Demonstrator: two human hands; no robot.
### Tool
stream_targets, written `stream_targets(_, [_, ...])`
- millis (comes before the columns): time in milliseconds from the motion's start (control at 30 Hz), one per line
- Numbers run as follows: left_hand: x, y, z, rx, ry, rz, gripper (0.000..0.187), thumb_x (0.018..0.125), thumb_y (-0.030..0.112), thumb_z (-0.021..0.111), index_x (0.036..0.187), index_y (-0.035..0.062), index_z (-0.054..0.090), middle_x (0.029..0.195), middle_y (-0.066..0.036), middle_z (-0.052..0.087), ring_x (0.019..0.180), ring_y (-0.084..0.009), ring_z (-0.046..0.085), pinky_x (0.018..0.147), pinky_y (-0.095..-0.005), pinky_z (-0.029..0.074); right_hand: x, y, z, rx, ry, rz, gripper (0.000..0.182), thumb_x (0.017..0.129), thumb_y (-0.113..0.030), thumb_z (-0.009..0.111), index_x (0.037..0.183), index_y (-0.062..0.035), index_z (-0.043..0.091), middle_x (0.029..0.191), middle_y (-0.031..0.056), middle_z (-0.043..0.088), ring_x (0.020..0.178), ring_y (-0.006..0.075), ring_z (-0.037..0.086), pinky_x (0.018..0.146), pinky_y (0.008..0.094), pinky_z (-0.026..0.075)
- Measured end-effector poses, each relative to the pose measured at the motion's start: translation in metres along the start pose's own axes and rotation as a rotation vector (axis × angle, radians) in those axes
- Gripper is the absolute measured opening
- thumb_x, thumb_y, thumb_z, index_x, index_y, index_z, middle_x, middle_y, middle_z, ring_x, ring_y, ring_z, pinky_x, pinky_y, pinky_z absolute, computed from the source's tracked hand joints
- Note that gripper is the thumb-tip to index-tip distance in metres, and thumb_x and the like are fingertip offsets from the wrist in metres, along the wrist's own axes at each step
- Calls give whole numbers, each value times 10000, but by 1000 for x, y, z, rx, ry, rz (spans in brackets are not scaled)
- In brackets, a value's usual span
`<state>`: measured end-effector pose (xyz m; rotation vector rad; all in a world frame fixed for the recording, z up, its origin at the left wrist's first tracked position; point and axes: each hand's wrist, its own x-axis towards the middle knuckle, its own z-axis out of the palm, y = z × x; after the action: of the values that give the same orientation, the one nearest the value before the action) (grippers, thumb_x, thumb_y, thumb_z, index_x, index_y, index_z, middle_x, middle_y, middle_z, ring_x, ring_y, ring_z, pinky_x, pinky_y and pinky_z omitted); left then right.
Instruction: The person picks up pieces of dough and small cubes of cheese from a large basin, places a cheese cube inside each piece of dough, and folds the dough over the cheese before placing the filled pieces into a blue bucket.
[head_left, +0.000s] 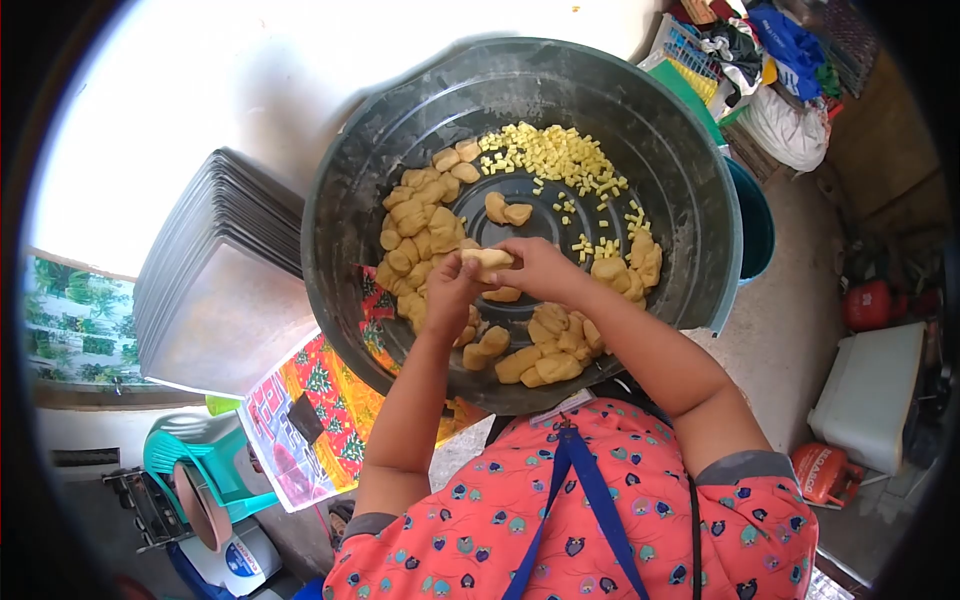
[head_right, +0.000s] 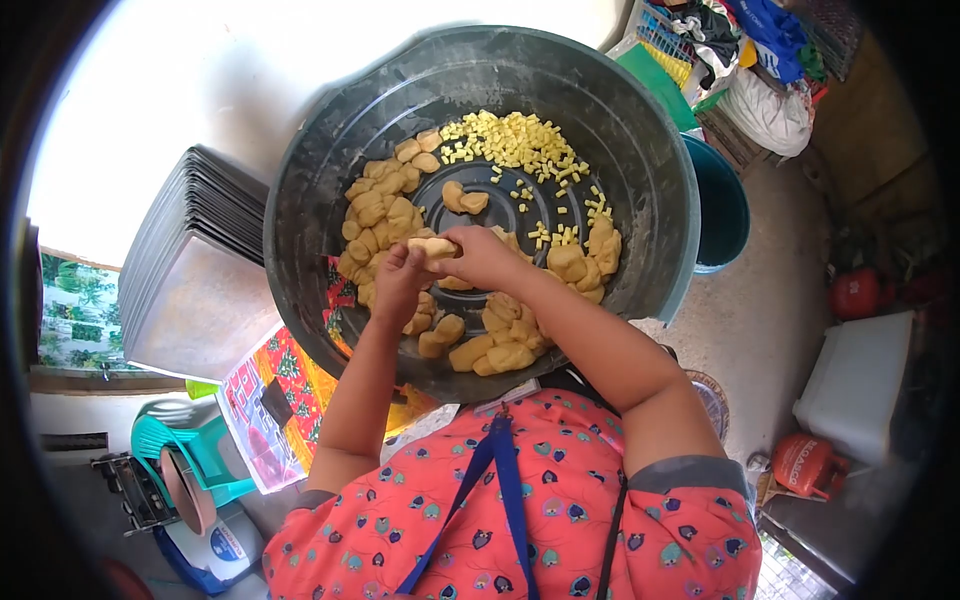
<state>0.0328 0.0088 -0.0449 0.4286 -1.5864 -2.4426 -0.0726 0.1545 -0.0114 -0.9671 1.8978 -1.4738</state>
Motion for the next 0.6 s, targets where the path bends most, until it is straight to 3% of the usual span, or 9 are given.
stream_targets(100, [-2,3,-7,38,-64,-15,427,912,265,571,1203,-34,480,1101,-142,579,926,-197,627,794,-312,537,3,-2,-7,230,-100,293,266,846,-211,650,996,8,643,734,50,638,640,100,576,595,270,465])
stream_targets(200, [-9,18,19,-239,-18,4,389,901,252,592,1173,-18,523,1019,-112,611,865,-171,639,752,-280,535,4,-2,-9,266,-18,305,254,871,-203,630,1024,0,637,745,27,622,648,52,544,603,231,451])
stream_targets(233, [-10,24,28,-375,21,18,370,898,240,598,1163,-13,539,984,-97,625,836,-159,644,729,-265,535,5,-4,-11,290,2,318,266,871,-198,630,1042,6,627,800,39,630,686,63,551,635,236,458])
stream_targets(300, [-5,15,24,-87,52,27,432,900,183,588,1261,-24,469,1000,-90,618,836,-149,631,724,-255,528,6,-4,-15,341,40,349,293,872,-187,630,1080,19,606,909,62,646,764,85,565,698,245,472])
stream_targets(400, [-4,6,17,227,-6,4,513,898,109,569,1356,-12,370,1068,-84,591,844,-127,610,707,-236,508,1,-2,-7,331,19,178,279,844,-157,650,1075,-6,613,918,71,654,797,108,593,721,262,478])
stream_targets(500, [-6,3,13,385,-131,-50,559,887,69,572,1386,9,326,1088,-65,577,814,-103,592,689,-219,485,-9,-12,-7,-11,67,150,275,800,-119,675,1055,-33,619,927,92,656,829,153,621,742,275,482])
stream_targets(600, [-12,4,30,238,-206,-3,617,873,78,595,1412,43,299,1122,-68,561,878,-103,565,746,-240,468,-34,-57,-28,-234,163,-17,266,772,-117,674,1019,-40,610,979,176,634,889,300,630,765,351,497])
